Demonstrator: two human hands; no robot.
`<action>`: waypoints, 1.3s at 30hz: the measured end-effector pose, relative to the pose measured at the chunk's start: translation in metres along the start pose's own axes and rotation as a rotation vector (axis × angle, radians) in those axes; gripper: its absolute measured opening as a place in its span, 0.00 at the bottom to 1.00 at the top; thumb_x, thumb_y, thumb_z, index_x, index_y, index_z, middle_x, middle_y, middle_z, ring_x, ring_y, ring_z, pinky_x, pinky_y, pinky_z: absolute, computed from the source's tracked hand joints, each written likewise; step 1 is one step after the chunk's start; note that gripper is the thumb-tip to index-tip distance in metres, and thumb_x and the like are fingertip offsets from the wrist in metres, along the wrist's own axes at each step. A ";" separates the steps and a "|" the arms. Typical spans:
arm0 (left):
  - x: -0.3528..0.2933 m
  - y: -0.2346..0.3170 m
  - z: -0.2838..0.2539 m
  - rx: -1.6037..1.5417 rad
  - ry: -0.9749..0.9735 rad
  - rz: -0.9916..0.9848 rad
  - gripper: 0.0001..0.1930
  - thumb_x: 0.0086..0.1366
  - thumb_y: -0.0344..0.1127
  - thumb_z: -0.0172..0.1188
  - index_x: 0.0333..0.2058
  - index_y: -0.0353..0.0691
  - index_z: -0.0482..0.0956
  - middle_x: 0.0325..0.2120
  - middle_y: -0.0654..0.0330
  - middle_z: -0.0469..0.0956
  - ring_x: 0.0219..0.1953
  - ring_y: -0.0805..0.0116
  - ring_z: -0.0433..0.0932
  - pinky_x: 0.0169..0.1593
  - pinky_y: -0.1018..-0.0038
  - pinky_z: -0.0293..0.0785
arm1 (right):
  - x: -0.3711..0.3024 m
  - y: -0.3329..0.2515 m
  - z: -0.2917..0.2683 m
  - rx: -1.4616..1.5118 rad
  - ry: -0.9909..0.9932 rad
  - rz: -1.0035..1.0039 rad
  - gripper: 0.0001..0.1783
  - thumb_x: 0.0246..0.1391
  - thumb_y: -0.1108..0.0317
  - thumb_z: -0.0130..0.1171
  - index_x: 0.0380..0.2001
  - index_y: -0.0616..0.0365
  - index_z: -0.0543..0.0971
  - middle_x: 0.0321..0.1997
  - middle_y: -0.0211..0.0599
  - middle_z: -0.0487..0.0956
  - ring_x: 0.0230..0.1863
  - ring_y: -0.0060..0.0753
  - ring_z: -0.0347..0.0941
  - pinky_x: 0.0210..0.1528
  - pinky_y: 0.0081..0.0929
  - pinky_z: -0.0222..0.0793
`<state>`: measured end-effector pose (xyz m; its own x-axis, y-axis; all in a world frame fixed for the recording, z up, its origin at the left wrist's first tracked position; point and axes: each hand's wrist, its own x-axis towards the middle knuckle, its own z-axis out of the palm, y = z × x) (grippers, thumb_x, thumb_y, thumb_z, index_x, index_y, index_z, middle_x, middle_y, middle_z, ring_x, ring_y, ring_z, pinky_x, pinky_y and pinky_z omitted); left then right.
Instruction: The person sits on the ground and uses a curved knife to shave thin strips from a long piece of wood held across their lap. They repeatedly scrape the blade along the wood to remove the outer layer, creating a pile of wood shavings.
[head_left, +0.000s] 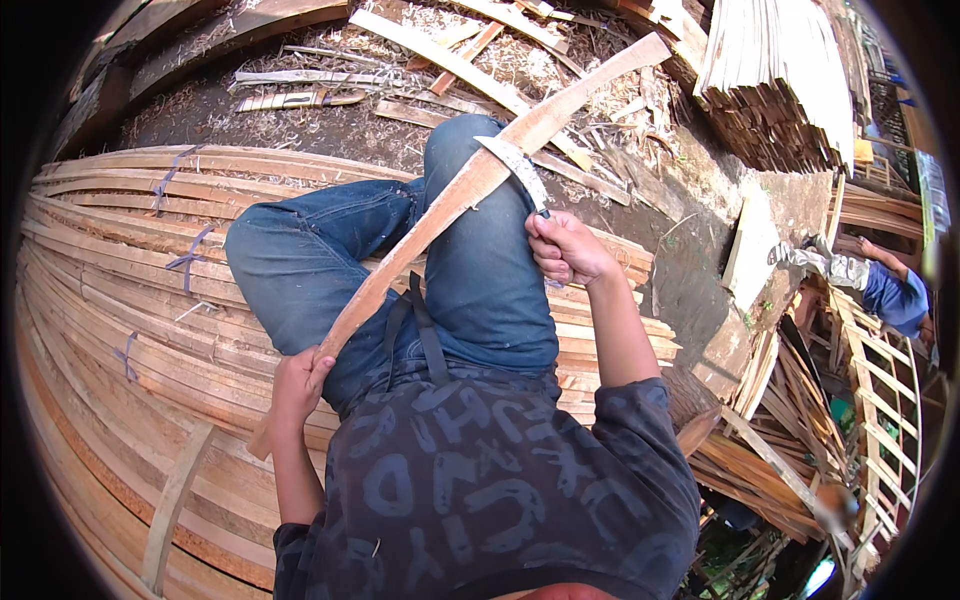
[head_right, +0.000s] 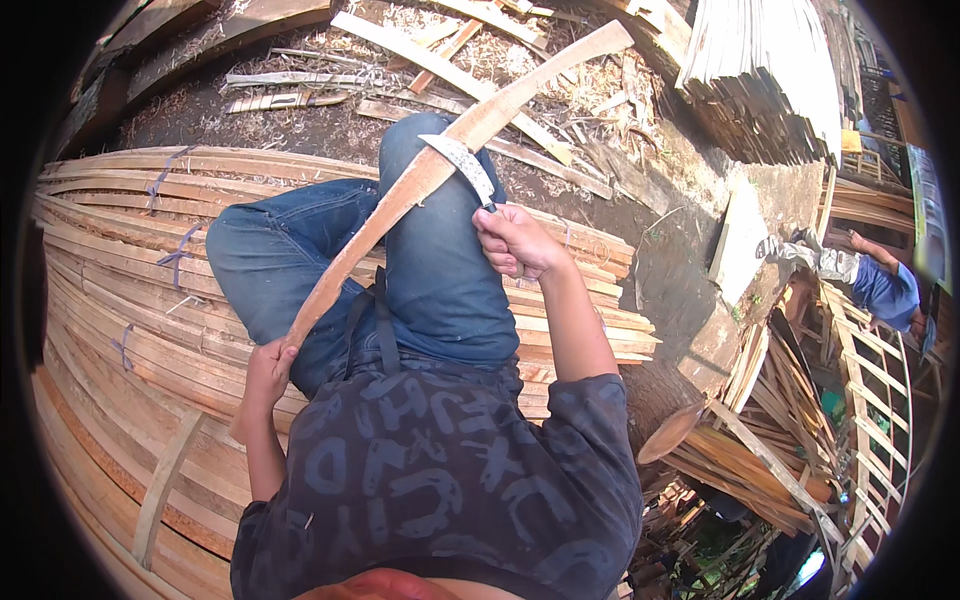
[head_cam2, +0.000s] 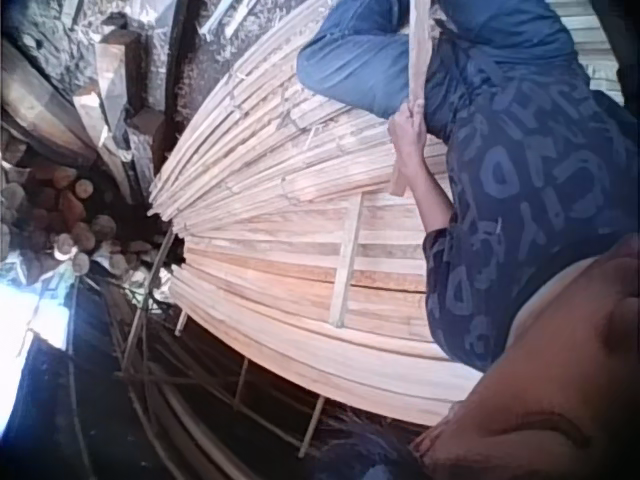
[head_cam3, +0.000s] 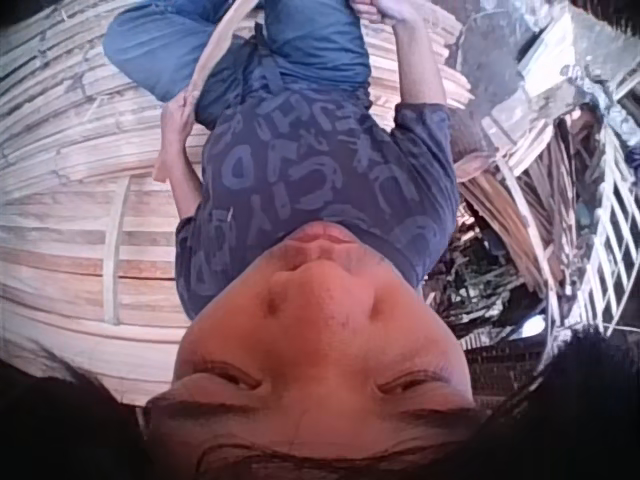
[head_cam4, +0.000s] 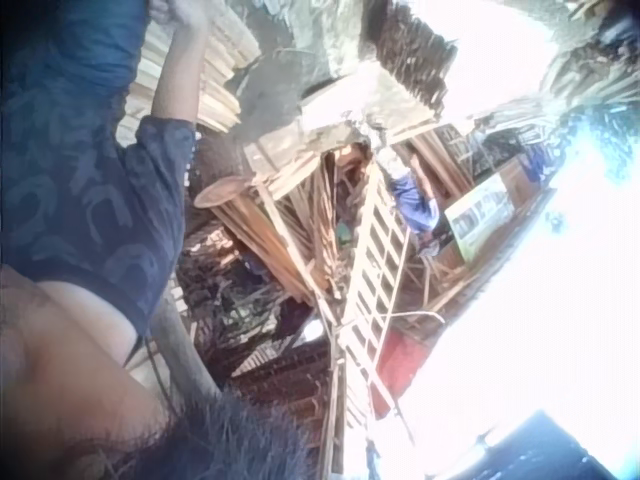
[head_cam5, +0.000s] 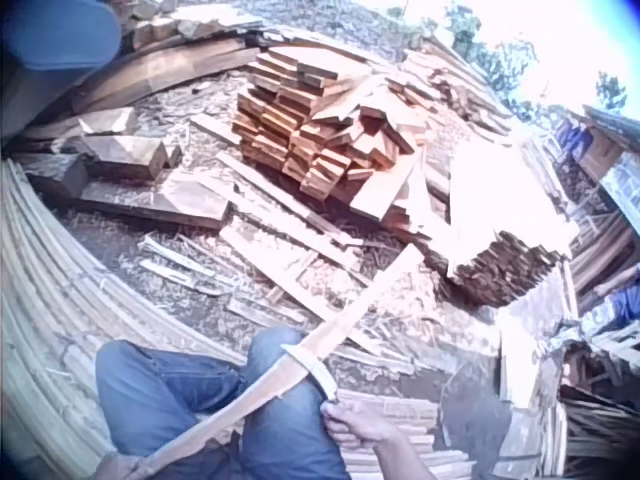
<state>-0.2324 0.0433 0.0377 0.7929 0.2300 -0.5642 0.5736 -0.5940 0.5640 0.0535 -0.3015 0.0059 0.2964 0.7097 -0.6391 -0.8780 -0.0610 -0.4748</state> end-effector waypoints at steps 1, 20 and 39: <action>0.002 0.003 -0.006 0.073 0.011 -0.027 0.24 0.65 0.54 0.50 0.29 0.35 0.77 0.15 0.45 0.69 0.22 0.41 0.71 0.26 0.60 0.66 | 0.000 0.003 0.002 0.003 0.015 0.002 0.18 0.64 0.54 0.49 0.23 0.51 0.63 0.11 0.21 0.58 0.07 0.13 0.51 0.07 0.14 0.47; 0.022 -0.029 -0.022 0.061 0.157 -0.113 0.27 0.68 0.49 0.47 0.17 0.30 0.66 0.11 0.50 0.59 0.14 0.62 0.60 0.22 0.65 0.56 | -0.084 -0.013 -0.032 0.074 0.368 -0.353 0.21 0.64 0.55 0.49 0.20 0.52 0.62 0.10 0.22 0.57 0.08 0.15 0.53 0.08 0.16 0.50; 0.024 -0.059 -0.022 -0.004 0.097 -0.086 0.29 0.69 0.49 0.43 0.14 0.32 0.59 0.10 0.53 0.54 0.14 0.66 0.56 0.22 0.64 0.52 | -0.101 -0.033 -0.070 0.251 0.935 -0.896 0.20 0.67 0.52 0.41 0.24 0.52 0.67 0.12 0.22 0.55 0.09 0.15 0.49 0.07 0.14 0.48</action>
<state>-0.2428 0.1013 0.0042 0.7569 0.3537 -0.5495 0.6409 -0.5662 0.5184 0.0790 -0.4197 0.0438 0.8652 -0.3201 -0.3860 -0.2580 0.3760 -0.8900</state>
